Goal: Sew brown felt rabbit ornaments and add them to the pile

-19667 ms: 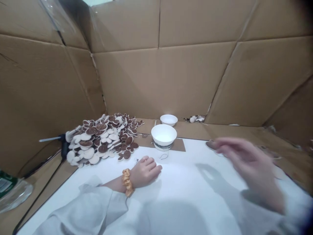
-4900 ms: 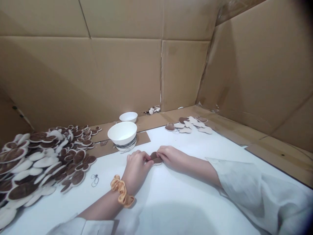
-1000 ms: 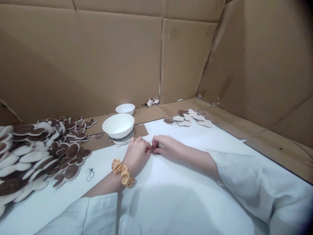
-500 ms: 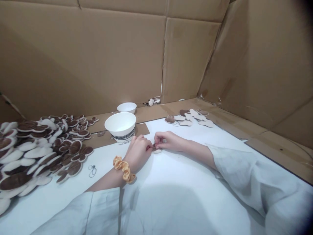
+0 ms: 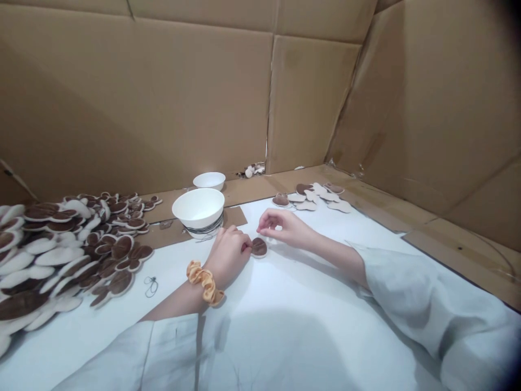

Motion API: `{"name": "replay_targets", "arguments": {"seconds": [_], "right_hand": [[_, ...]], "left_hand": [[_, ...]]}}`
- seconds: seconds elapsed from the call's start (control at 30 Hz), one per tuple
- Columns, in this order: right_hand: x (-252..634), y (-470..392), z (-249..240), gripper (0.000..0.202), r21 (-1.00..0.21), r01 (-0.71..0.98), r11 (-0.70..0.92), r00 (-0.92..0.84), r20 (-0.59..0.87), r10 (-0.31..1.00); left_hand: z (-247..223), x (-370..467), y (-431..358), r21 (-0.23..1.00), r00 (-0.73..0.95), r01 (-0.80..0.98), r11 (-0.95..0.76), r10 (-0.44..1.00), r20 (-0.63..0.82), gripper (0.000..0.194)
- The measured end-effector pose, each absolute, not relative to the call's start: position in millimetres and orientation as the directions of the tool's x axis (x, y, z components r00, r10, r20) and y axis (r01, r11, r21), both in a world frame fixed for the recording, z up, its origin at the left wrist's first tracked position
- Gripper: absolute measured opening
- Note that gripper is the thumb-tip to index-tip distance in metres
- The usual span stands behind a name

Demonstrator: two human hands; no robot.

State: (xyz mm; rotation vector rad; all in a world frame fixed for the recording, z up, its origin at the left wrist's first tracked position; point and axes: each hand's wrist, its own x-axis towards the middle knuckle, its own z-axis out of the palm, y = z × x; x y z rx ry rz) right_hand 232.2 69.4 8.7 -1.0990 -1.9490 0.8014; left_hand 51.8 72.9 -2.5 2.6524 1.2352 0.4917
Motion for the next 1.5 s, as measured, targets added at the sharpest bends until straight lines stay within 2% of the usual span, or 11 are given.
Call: {"name": "replay_targets", "arguments": {"seconds": [0.13,0.27,0.67,0.73,0.9,0.97,1.07,1.2,1.3,1.5], "right_hand": [[221,62,8,0.012,-0.709,0.525,0.471,-0.486,0.205,0.85],[219,62,7,0.014,-0.673,0.619,0.405,-0.462,0.105,0.88],[209,61,5,0.015,-0.536,0.731,0.423,-0.427,0.123,0.896],[210,62,6,0.015,-0.557,0.72,0.415,-0.425,0.119,0.897],[214,64,5,0.008,-0.718,0.628,0.3,-0.389,0.044,0.92],[213,62,3,0.004,-0.726,0.624,0.288,-0.38,0.041,0.924],[210,59,4,0.005,-0.65,0.687,0.325,-0.377,0.063,0.924],[202,54,11,0.009,-0.416,0.834,0.364,-0.381,0.045,0.924],[196,50,15,0.012,-0.272,0.881,0.386,-0.397,0.017,0.918],[190,49,10,0.015,-0.211,0.894,0.396,-0.402,0.016,0.915]], "left_hand": [[-2,51,73,0.305,0.605,0.705,-0.64,0.768,0.212,0.02],[-3,52,73,0.31,0.606,0.703,-0.641,0.767,0.212,0.02],[-2,53,71,0.284,0.574,0.739,-0.611,0.792,0.209,0.016],[-2,53,71,0.293,0.573,0.737,-0.609,0.793,0.208,0.017],[-4,52,73,0.338,0.571,0.719,-0.607,0.794,0.209,0.018],[-5,52,73,0.347,0.568,0.717,-0.605,0.795,0.212,0.017],[-4,52,73,0.351,0.567,0.718,-0.601,0.797,0.207,0.018],[-3,52,72,0.343,0.565,0.725,-0.597,0.801,0.199,0.018],[-4,50,72,0.35,0.557,0.726,-0.592,0.805,0.205,0.018],[-5,49,73,0.377,0.54,0.726,-0.575,0.816,0.206,0.014]]}}
